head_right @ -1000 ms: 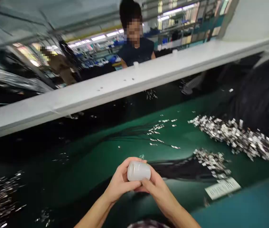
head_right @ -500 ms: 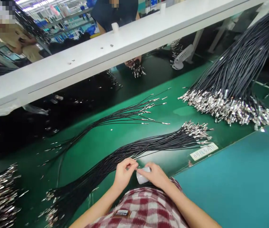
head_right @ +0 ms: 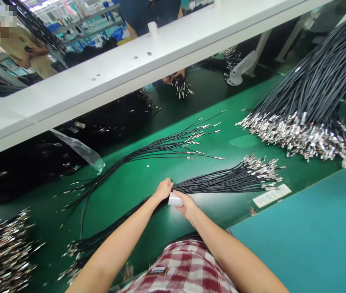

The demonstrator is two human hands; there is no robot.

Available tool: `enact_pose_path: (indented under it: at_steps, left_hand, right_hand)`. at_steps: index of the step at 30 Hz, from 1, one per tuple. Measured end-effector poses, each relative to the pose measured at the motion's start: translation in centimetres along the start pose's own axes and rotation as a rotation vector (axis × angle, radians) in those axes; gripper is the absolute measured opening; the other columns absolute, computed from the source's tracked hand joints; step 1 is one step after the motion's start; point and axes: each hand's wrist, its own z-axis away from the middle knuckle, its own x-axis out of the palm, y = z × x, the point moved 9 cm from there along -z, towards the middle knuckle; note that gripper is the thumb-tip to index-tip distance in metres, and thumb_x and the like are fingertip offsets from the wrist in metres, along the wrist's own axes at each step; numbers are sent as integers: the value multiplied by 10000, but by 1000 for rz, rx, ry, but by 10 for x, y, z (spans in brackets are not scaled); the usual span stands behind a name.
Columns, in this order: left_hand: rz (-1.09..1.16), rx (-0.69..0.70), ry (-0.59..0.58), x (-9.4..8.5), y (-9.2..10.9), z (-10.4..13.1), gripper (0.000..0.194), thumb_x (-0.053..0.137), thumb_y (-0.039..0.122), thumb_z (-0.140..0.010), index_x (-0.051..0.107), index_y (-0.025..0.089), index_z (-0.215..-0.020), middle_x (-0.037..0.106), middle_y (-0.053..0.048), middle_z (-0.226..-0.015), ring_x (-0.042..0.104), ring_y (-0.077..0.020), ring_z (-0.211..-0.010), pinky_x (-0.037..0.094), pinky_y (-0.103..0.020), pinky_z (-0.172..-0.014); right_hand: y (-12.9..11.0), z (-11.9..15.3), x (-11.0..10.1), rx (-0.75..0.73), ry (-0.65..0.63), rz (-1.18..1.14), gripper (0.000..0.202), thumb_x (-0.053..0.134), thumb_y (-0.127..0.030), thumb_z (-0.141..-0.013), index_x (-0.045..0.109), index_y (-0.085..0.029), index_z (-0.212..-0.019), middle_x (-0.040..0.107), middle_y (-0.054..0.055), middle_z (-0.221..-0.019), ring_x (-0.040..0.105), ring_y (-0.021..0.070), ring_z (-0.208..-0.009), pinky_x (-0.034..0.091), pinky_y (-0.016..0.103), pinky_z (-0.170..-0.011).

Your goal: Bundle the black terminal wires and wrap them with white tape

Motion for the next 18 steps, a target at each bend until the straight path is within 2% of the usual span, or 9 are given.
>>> enact_pose_path:
  at_steps: [5, 10, 14, 18]
  left_hand:
    - [3, 54, -152, 10, 6, 1, 206, 458, 224, -907, 495, 186, -707, 597, -30, -774, 537, -170, -760, 397, -272, -708]
    - [29, 110, -243, 23, 13, 23, 216, 426, 269, -924, 504, 193, -738, 554, -3, -747, 506, -161, -727, 387, -263, -699]
    - [39, 132, -295, 30, 19, 38, 223, 376, 259, -937, 507, 194, -769, 536, -10, -746, 501, -173, -746, 386, -280, -730]
    - [67, 140, -443, 37, 23, 43, 221, 434, 277, -897, 492, 197, -700, 538, 2, -709, 485, -164, -685, 383, -267, -667]
  right_hand:
    - [8, 11, -9, 58, -88, -50, 130, 671, -233, -805, 609, -193, -912, 683, 6, -771, 643, 141, -691, 522, 273, -698]
    - [13, 19, -18, 103, -188, 11, 116, 702, -180, -731, 639, -158, -826, 667, 19, -713, 612, 149, -635, 498, 277, -654]
    - [19, 27, -26, 70, -223, 70, 186, 776, -246, -650, 655, -144, -748, 635, 7, -641, 572, 138, -587, 471, 264, -613]
    - [22, 36, -30, 20, -238, 107, 288, 838, -304, -561, 669, -130, -717, 636, 7, -622, 551, 125, -563, 442, 247, -574]
